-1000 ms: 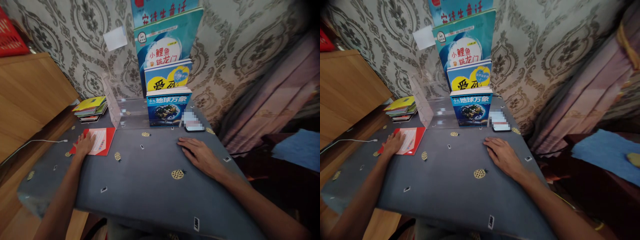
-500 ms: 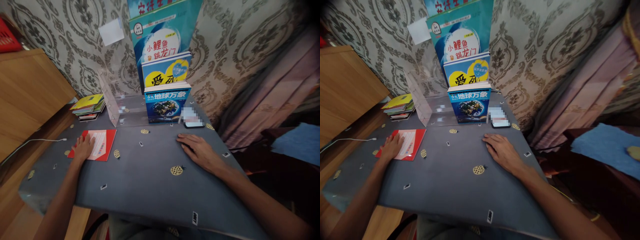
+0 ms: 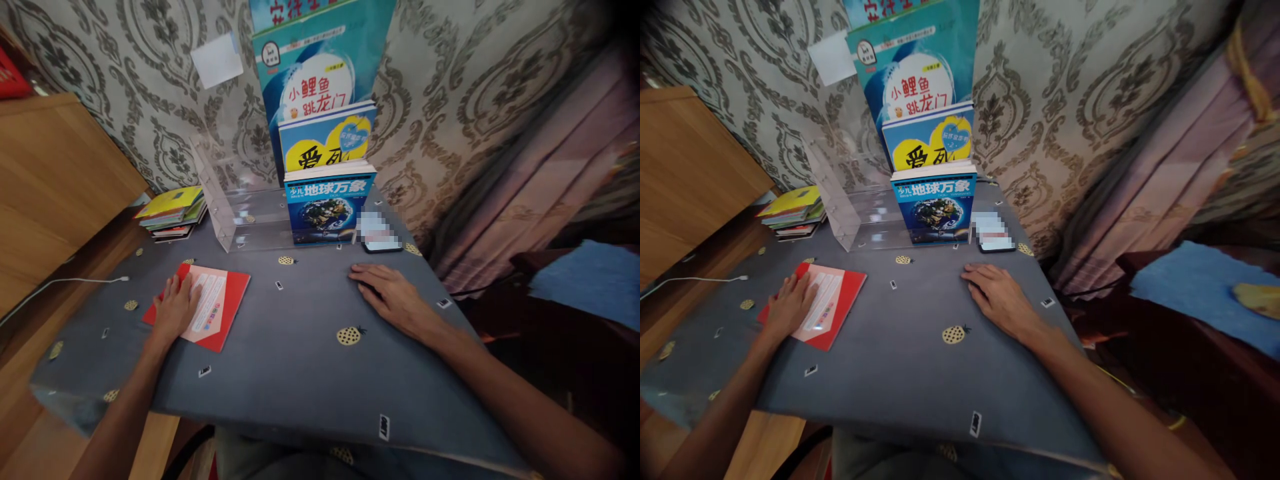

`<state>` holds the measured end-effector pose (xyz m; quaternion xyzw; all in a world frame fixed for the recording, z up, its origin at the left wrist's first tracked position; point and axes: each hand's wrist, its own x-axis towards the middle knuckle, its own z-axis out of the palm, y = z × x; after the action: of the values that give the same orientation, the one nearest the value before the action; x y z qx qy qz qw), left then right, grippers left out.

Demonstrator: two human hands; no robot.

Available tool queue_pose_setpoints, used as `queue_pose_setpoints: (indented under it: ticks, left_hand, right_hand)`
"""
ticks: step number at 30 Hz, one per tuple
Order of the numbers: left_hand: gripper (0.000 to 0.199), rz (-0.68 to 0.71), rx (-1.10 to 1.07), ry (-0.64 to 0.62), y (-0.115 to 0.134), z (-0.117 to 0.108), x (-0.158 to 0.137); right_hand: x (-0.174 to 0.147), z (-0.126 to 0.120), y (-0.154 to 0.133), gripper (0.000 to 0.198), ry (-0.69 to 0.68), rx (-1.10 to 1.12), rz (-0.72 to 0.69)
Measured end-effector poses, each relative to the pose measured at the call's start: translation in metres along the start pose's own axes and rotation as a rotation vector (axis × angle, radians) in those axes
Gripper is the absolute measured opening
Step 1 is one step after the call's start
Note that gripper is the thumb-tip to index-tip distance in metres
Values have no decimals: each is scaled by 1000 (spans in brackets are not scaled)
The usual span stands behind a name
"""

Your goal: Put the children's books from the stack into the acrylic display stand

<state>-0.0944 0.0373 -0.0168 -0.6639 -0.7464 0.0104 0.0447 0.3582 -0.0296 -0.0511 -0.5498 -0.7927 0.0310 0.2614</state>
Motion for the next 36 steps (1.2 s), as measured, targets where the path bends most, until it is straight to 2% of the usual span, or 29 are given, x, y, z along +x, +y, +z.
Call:
queue_pose_setpoints:
  ticks: [5, 10, 16, 22, 36]
  left_hand:
    - [57, 0, -6, 7, 3, 0, -2]
    - [59, 29, -23, 15, 19, 4, -15]
    - [58, 149, -14, 74, 41, 10, -34]
    - [57, 224, -10, 31, 60, 9, -46]
    - [56, 467, -82, 64, 107, 12, -58]
  right_hand:
    - [0, 0, 1, 35, 1, 1, -7]
    - [0, -2, 1, 35, -4, 5, -7]
    - [-1, -5, 1, 34, 13, 10, 19]
    - [-1, -6, 2, 33, 2, -7, 54]
    - [-1, -8, 1, 33, 8, -5, 52]
